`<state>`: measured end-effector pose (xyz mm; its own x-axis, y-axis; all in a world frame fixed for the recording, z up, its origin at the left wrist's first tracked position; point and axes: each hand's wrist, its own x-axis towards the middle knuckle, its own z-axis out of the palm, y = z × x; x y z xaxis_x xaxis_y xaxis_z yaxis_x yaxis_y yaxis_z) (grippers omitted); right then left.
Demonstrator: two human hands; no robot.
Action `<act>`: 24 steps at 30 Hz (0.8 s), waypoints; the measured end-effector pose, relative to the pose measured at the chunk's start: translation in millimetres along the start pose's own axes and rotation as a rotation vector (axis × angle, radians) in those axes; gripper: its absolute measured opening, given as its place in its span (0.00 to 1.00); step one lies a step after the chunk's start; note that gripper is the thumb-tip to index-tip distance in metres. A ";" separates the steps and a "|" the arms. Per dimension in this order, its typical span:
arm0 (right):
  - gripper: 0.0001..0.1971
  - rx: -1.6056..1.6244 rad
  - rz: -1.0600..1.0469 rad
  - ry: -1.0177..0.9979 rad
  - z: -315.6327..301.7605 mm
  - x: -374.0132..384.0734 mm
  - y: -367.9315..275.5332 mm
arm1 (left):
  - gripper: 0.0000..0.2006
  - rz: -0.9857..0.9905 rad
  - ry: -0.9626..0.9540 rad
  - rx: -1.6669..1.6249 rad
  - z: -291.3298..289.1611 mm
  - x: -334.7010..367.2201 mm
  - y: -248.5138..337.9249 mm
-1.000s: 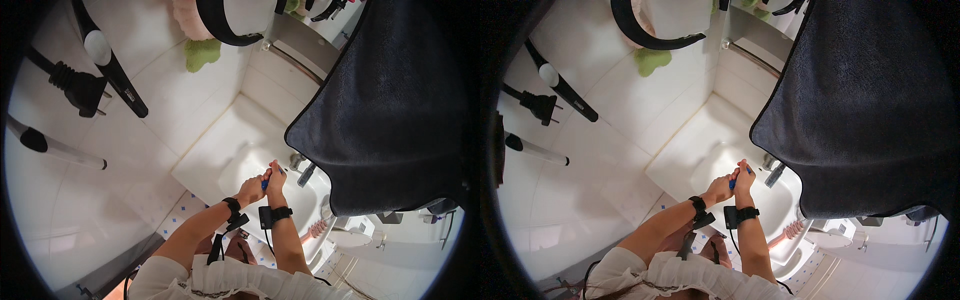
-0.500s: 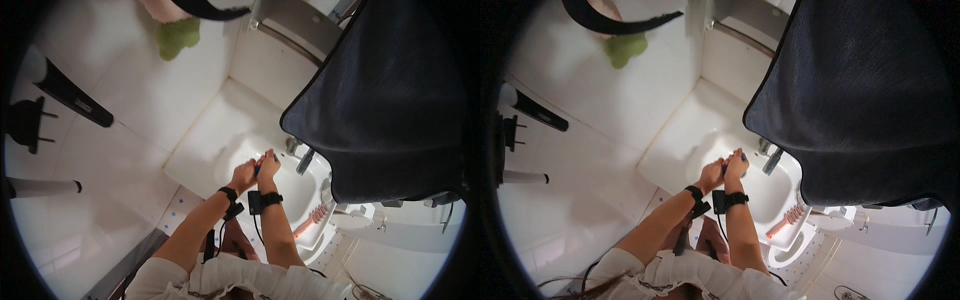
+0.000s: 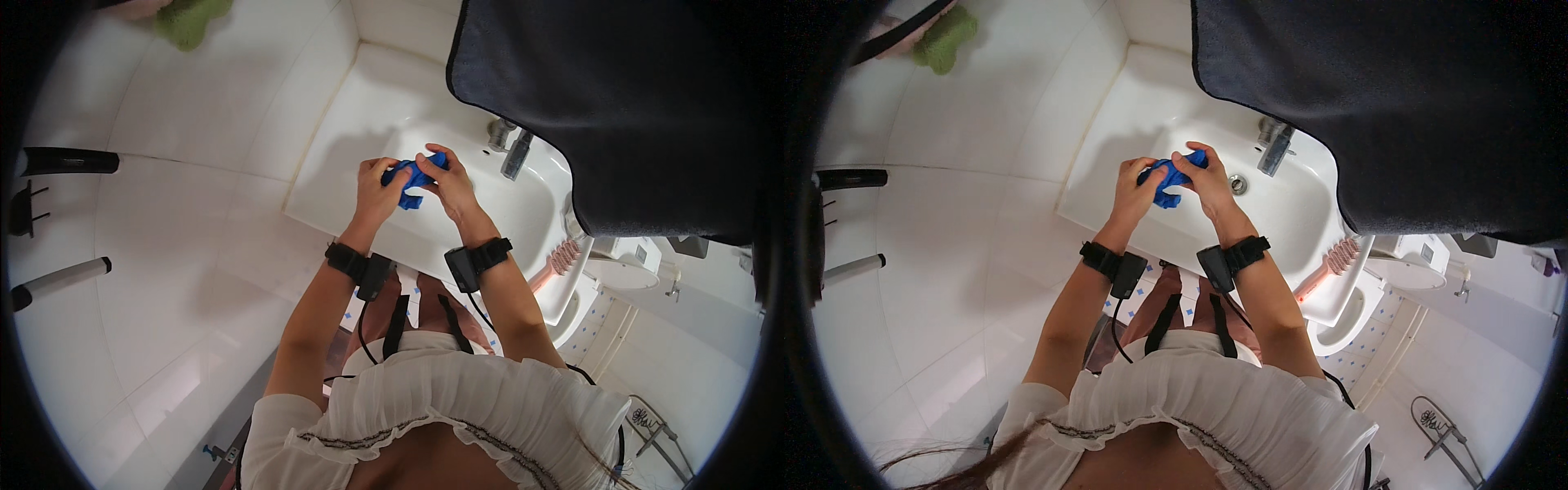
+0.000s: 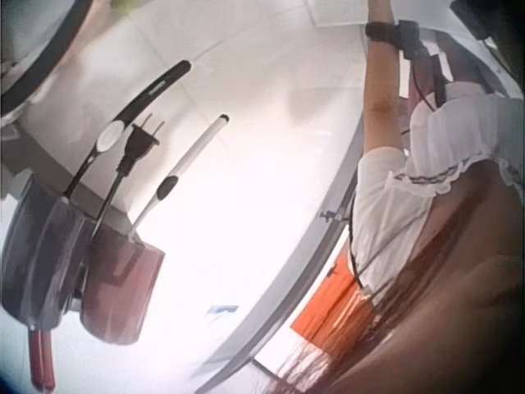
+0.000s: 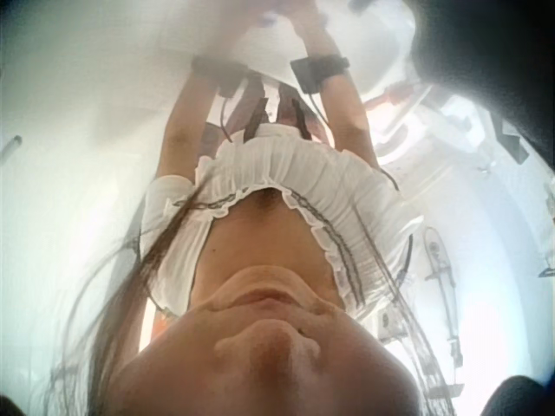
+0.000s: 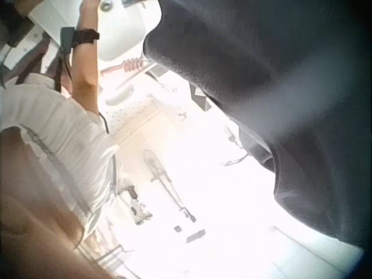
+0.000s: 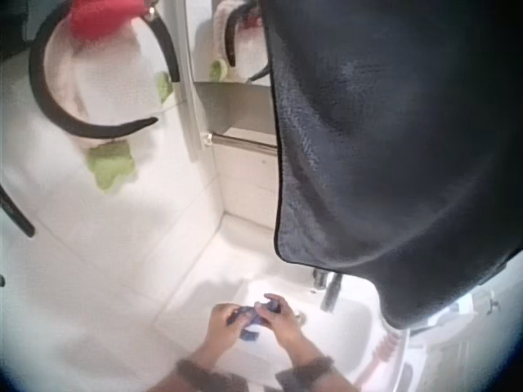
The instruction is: Cleaning the bathroom wall, towel rack, and sink using a blue cloth.
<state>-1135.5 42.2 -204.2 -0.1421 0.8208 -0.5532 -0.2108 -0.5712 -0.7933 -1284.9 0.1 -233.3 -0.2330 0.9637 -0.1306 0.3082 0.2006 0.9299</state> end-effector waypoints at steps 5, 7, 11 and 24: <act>0.28 0.063 -0.205 -0.275 -6.8 -15.1 -7.8 | 0.15 -0.056 0.087 -0.208 -25.4 0.5 15.3; 0.31 -0.005 -0.262 -0.256 -3.4 -24.2 -12.1 | 0.18 -0.225 0.014 -0.431 -35.3 -5.0 31.3; 0.30 -0.248 -0.408 -0.138 8.3 -30.6 -14.9 | 0.18 -0.150 0.082 -0.610 -50.9 -6.7 49.2; 0.20 0.459 -0.087 -0.532 16.1 -60.8 -51.9 | 0.15 0.178 0.309 0.031 -79.8 -8.7 37.0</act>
<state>-1131.5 22.0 -125.2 -0.5346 0.8209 -0.2009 -0.6124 -0.5401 -0.5773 -1345.1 -14.9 -170.3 -0.4396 0.8860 0.1473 0.3956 0.0438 0.9174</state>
